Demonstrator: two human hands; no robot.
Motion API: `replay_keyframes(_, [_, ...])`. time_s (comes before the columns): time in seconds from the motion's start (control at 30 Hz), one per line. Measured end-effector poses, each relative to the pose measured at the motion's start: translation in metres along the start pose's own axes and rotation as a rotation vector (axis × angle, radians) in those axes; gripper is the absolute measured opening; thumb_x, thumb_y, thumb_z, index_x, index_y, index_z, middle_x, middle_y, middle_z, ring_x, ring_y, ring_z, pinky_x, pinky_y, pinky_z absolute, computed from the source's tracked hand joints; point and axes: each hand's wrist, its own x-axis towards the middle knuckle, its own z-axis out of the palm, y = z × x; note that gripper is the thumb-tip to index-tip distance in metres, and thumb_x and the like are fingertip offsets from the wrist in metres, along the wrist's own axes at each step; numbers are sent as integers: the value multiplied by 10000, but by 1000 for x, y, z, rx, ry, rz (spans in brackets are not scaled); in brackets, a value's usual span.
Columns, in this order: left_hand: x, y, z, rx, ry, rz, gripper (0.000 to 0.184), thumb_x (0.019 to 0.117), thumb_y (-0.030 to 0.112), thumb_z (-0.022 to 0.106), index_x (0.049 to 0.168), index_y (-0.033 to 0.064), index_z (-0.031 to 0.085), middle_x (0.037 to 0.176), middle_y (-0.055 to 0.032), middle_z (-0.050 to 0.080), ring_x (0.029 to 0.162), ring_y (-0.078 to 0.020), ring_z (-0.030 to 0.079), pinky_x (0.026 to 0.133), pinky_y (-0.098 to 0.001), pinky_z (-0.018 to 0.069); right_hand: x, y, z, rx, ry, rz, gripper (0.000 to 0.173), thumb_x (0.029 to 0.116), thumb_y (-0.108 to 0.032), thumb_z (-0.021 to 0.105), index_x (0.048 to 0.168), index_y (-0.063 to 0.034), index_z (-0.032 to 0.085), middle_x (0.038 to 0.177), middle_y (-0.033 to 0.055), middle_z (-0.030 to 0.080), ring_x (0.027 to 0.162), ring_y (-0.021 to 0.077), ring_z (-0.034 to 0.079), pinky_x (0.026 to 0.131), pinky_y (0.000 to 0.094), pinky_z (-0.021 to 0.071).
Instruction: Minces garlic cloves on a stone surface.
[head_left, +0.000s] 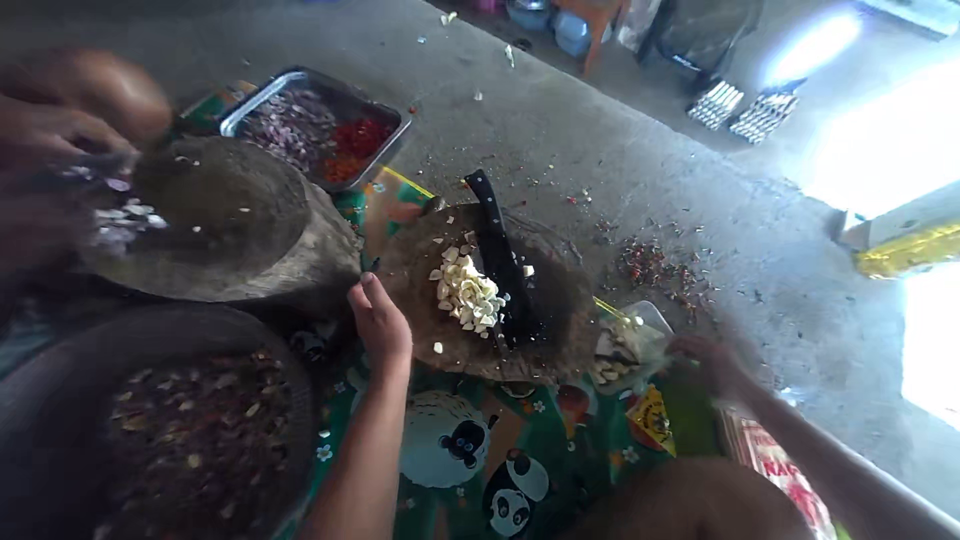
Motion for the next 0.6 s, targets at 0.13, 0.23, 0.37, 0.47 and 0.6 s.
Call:
replay_keyframes(0.13, [37, 11, -7, -194, -74, -146, 667, 1112, 540, 254, 1421, 38, 565, 1404, -164, 604, 1300, -266, 566, 1089, -524, 440, 9, -73, -25, 30, 295, -37, 418, 921, -1, 541, 1335, 56, 544, 1292, 278, 618, 1146, 427, 637, 933, 601, 527])
replay_keyframes(0.23, [61, 2, -6, -205, -251, -97, 639, 1122, 518, 200, 1517, 113, 497, 1549, -92, 517, 1428, -190, 481, 1183, -457, 386, 35, -140, 0, 714, 295, -124, 477, 1093, -314, 369, 1414, 18, 490, 1397, 152, 577, 1269, 200, 592, 1069, 382, 514])
replay_keyframes(0.37, [66, -7, -3, -231, -308, -109, 577, 1133, 443, 290, 1593, 105, 376, 1637, -97, 395, 1496, -171, 388, 1229, -420, 328, 79, -181, 39, 886, 173, 100, 654, 1101, -498, 238, 1598, -88, 347, 1579, 131, 446, 1424, 196, 463, 1177, 426, 384])
replay_keyframes(0.47, [56, -10, -2, -239, -238, -132, 500, 1121, 402, 339, 1451, 81, 534, 1446, -140, 573, 1306, -207, 556, 1084, -452, 460, 82, -182, 48, 984, 235, 97, 584, 1107, -441, 331, 1544, -69, 439, 1510, 108, 526, 1340, 155, 539, 1123, 380, 444])
replay_keyframes(0.6, [28, -8, -14, -302, -89, -11, 472, 1133, 240, 246, 1393, -23, 538, 1345, -200, 600, 1197, -186, 593, 1026, -372, 487, 76, -182, 46, 1047, 334, -23, 483, 1037, -256, 450, 1430, 1, 562, 1359, 122, 645, 1190, 122, 632, 1015, 340, 513])
